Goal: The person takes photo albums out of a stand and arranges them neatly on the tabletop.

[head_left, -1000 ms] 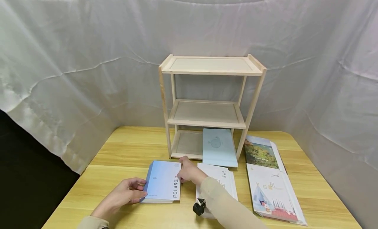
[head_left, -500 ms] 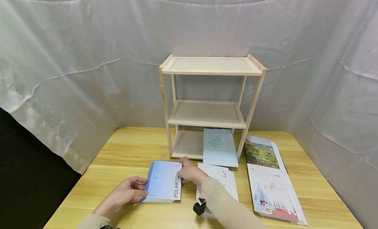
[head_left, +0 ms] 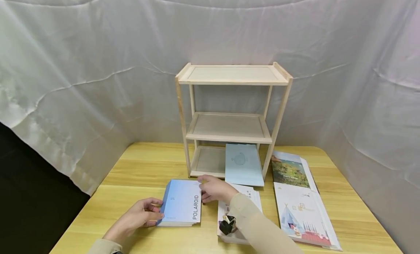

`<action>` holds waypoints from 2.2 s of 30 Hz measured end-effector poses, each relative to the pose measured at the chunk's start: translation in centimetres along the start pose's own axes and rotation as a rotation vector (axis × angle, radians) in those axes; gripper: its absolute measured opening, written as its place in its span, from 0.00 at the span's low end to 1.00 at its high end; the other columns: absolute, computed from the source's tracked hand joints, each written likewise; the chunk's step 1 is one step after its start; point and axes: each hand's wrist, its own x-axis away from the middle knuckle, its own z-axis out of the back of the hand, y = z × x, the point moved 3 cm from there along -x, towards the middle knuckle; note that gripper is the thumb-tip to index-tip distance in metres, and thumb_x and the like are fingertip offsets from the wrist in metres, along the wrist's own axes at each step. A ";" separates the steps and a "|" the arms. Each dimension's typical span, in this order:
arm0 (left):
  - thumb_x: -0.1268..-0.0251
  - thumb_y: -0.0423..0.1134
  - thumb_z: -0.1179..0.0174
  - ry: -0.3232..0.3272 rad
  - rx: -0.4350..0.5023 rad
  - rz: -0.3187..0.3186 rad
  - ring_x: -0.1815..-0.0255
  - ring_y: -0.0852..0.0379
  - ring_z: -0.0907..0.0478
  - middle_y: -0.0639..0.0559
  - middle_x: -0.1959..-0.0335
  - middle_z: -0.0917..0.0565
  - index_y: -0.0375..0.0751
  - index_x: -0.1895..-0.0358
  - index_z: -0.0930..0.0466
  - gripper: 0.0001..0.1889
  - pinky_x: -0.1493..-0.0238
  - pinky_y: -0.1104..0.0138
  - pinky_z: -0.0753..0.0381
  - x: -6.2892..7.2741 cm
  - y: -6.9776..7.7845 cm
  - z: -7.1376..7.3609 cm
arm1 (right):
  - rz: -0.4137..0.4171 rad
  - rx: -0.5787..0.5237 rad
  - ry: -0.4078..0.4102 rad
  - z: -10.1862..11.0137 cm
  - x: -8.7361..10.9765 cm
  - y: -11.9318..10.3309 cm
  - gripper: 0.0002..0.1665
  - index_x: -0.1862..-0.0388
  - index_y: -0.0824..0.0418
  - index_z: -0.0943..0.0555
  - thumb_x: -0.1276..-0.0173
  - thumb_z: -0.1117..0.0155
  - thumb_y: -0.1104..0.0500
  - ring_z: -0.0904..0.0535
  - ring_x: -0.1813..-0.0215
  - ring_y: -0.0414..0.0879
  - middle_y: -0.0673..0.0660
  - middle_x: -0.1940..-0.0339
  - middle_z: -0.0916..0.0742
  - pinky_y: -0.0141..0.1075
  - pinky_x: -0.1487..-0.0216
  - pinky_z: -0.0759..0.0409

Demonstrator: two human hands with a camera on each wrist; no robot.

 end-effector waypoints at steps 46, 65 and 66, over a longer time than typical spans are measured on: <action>0.23 0.39 0.35 -0.047 -0.199 -0.231 0.54 0.49 0.19 0.41 0.49 0.16 0.31 0.32 0.22 0.23 0.61 0.64 0.12 -2.9 8.6 -3.4 | 0.142 -0.129 0.001 11.7 6.4 1.0 0.35 0.15 0.64 0.39 0.14 0.43 0.57 0.20 0.29 0.68 0.76 0.22 0.30 0.56 0.30 0.15; 0.26 0.36 0.34 -0.126 -0.127 -0.242 0.51 0.44 0.16 0.39 0.49 0.18 0.35 0.28 0.26 0.26 0.49 0.59 0.09 -8.6 13.0 -8.0 | 0.184 -0.048 0.093 15.3 9.5 2.5 0.37 0.15 0.65 0.41 0.13 0.43 0.52 0.24 0.25 0.71 0.77 0.19 0.32 0.59 0.27 0.18; 0.26 0.36 0.34 -0.126 -0.120 -0.241 0.51 0.44 0.16 0.39 0.50 0.18 0.35 0.28 0.25 0.26 0.48 0.58 0.09 -8.9 13.1 -8.3 | 0.183 -0.044 0.103 15.5 9.7 2.7 0.38 0.14 0.65 0.41 0.13 0.43 0.52 0.24 0.26 0.71 0.77 0.19 0.32 0.59 0.27 0.18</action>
